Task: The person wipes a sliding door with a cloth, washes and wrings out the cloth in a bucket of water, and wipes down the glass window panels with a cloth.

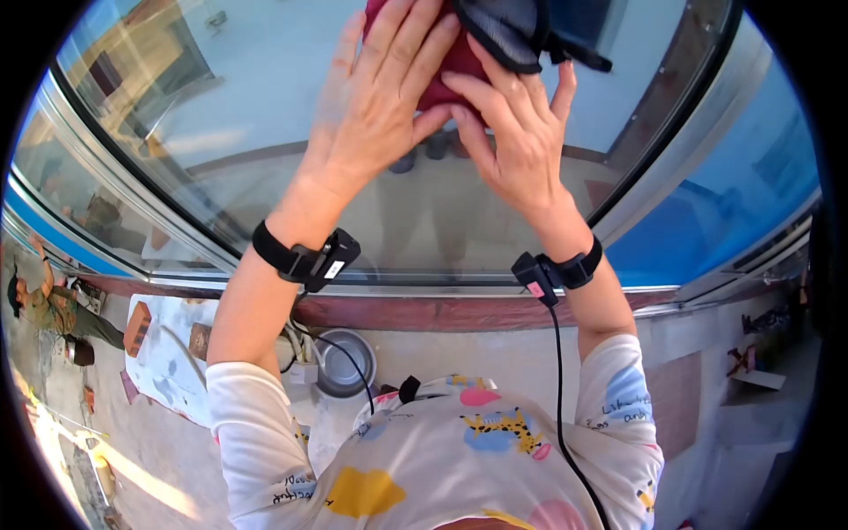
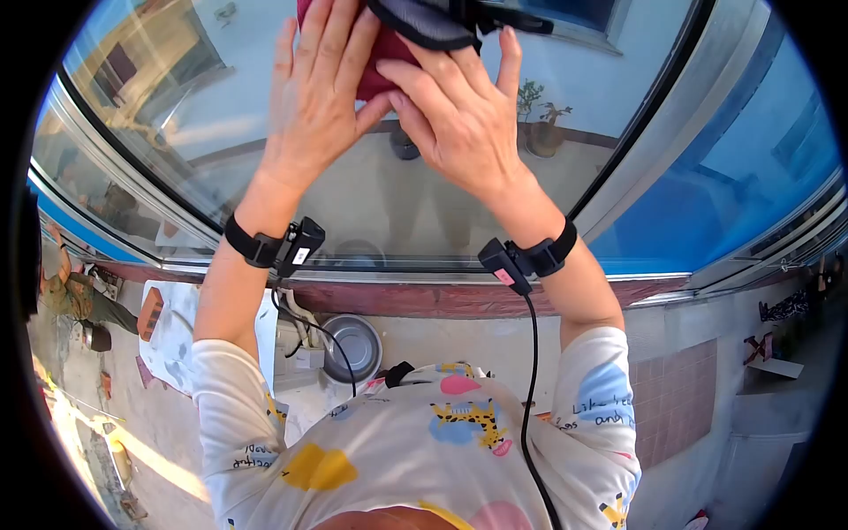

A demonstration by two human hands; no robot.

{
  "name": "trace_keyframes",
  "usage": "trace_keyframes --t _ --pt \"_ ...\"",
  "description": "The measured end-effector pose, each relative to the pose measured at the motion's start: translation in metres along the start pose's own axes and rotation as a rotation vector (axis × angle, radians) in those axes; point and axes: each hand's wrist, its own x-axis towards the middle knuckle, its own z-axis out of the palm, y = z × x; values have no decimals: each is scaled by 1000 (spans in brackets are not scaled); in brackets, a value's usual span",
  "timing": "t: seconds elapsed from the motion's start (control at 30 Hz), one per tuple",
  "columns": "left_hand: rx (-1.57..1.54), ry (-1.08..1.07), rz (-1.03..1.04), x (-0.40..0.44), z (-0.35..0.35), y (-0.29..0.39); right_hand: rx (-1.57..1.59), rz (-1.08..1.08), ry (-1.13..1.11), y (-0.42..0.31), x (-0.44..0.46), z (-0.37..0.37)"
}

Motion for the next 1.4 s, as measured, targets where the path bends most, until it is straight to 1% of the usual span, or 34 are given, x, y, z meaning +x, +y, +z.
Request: trace_keyframes --t 0.03,0.07,0.1,0.13,0.17,0.2,0.27,0.3,0.33,0.4,0.43,0.5,0.53,0.57,0.6,0.63,0.67,0.7,0.77,0.8,0.83,0.9,0.93,0.97,1.0,1.03,1.07,1.1,1.13,1.17,1.2,1.27,1.37,1.4 --pt "22 168 69 40 -16 -14 3 58 -40 1 28 0" --pt "161 253 140 58 -16 -36 4 117 -79 2 55 0" --pt "221 230 156 69 -28 -42 -20 102 -72 1 66 4" --pt "169 247 164 68 -27 -46 -45 87 -65 0 77 7" --pt "118 262 172 66 -24 -50 -36 33 25 0 71 16" --pt "116 264 172 53 -18 -43 -8 44 49 -9 50 21" --pt "-5 -7 66 -2 -10 -25 49 65 98 -27 6 32" --pt "-74 -31 43 -31 -11 -9 74 94 -38 -45 -28 29" --pt "-21 -161 40 -72 -2 4 93 168 -116 -64 -71 31" --pt "-2 -317 112 -164 20 27 146 194 -395 -102 -147 21" --pt "14 -340 148 -209 29 39 178 219 -517 -122 -181 17" --pt "-89 -514 131 -283 36 62 242 234 -728 -152 -227 4" --pt "-78 -516 163 -307 39 68 256 208 -724 -156 -229 1" --pt "-57 -521 138 -310 35 65 253 191 -760 -159 -231 -2" --pt "-64 -471 141 -311 33 62 250 176 -792 -160 -230 0" --pt "-69 -419 147 -308 34 58 208 137 -718 -153 -210 5" --pt "-115 -466 83 -294 30 49 198 128 -660 -143 -178 10" --pt "-65 -375 49 -262 23 34 148 89 -544 -133 -143 18" --pt "-26 -191 -103 -168 -3 -8 30 61 -283 -107 -55 37" --pt "1 -56 -111 -124 -14 -36 52 34 -151 -93 -6 46" --pt "15 29 -81 -78 -34 -64 8 -7 -41 -83 41 54" --pt "-206 -58 -198 -19 -48 -111 -194 -103 119 -59 109 72" --pt "-208 -55 -197 4 -54 -132 -222 -158 137 -50 135 78" --pt "-31 157 -52 23 -60 -151 -119 -148 107 -58 159 79" --pt "148 367 94 31 -62 -161 -164 -158 118 -58 162 86" --pt "149 369 96 25 -66 -163 -207 -169 131 -61 163 94" --pt "130 276 72 10 -71 -159 -168 -126 119 -74 151 100" --pt "110 179 47 -10 -74 -156 -308 -145 31 -76 127 109" --pt "49 146 7 -51 -57 -154 -78 -63 1 -104 102 111" --pt "77 148 3 -84 -56 -142 -83 -25 -134 -125 73 110" --pt "-19 60 -50 -125 -50 -131 -64 -2 -245 -144 37 112" --pt "-65 -78 -91 -226 -25 -107 -15 -40 -463 -180 -37 115" --pt "-100 -272 -133 -353 -9 -65 42 -191 -798 -225 -128 114" --pt "-145 -295 -153 -381 -7 -53 42 -195 -793 -234 -143 112"
